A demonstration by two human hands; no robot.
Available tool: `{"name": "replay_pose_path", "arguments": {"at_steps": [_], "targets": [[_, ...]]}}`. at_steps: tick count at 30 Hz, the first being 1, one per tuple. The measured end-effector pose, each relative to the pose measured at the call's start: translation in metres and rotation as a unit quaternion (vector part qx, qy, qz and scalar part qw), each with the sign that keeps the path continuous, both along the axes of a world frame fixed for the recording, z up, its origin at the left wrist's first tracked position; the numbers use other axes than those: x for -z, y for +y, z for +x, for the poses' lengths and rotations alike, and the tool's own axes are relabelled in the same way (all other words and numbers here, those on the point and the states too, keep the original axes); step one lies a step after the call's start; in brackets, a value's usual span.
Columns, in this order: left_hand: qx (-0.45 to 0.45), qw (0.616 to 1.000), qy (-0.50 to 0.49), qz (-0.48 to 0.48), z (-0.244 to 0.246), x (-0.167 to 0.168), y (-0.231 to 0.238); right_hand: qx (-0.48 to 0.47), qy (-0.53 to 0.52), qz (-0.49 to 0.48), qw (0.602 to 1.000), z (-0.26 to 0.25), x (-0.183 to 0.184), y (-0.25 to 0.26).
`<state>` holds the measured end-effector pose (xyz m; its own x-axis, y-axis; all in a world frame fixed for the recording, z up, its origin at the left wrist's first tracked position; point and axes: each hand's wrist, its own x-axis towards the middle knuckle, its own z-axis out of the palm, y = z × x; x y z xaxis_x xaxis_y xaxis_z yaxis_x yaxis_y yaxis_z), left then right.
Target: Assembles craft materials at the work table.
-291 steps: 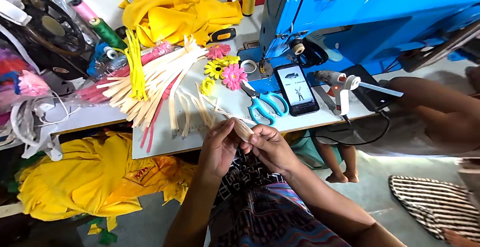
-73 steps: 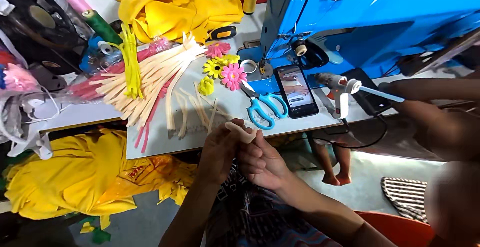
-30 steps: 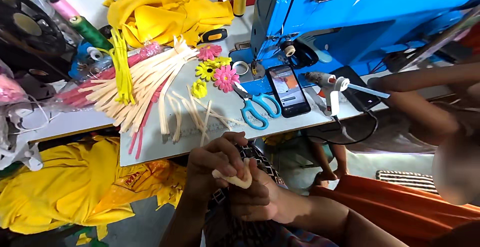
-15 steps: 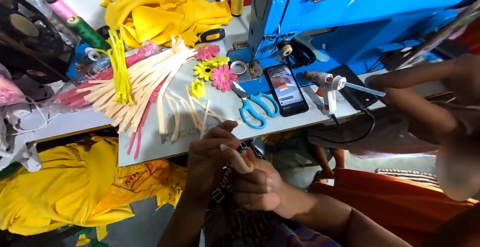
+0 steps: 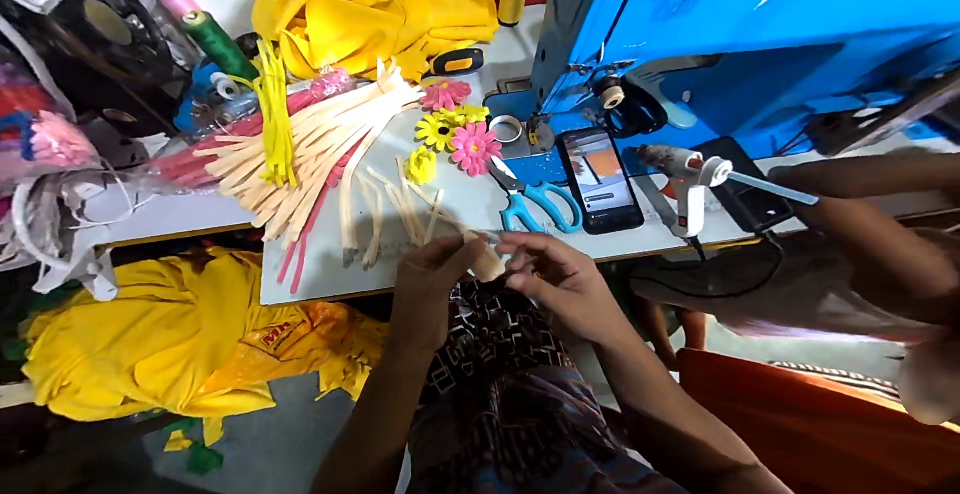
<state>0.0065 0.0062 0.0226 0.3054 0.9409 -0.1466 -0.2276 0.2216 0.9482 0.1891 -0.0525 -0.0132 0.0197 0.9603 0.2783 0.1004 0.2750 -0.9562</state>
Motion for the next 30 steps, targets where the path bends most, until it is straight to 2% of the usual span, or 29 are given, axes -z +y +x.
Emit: {"name": "replay_pose_path", "arguments": {"at_steps": [2, 5, 9, 14, 17, 19, 21, 26, 30], "targets": [[0.013, 1.0, -0.001, -0.019, 0.004, -0.002, 0.0, -0.02, -0.043, 0.025, 0.999, -0.003, -0.001, 0.003], [0.019, 0.999, -0.004, -0.046, 0.005, -0.003, 0.002, -0.023, -0.054, 0.066, 0.996, -0.009, -0.002, 0.007], [0.073, 0.991, -0.067, -0.086, -0.002, 0.004, 0.005, -0.029, -0.07, 0.116, 0.99, -0.015, 0.001, 0.005], [0.094, 0.987, -0.075, -0.107, -0.001, 0.003, 0.005, -0.033, -0.093, 0.132, 0.986, -0.021, 0.007, 0.007], [0.13, 0.979, -0.104, -0.114, -0.002, 0.003, 0.006, -0.064, 0.018, 0.091, 0.994, -0.022, 0.005, 0.006], [0.177, 0.967, -0.14, -0.116, -0.005, 0.007, 0.009, -0.097, 0.122, 0.045, 0.987, -0.022, 0.006, 0.005], [0.189, 0.964, -0.15, -0.113, -0.006, 0.007, 0.01, -0.123, 0.18, 0.017, 0.976, -0.021, 0.007, 0.006], [0.079, 0.991, -0.084, -0.07, 0.002, -0.003, -0.002, -0.136, 0.2, 0.033, 0.97, -0.023, 0.01, 0.006], [0.032, 0.997, -0.069, -0.017, 0.007, -0.003, -0.009, -0.146, 0.236, 0.059, 0.959, -0.029, 0.013, 0.008]]}}
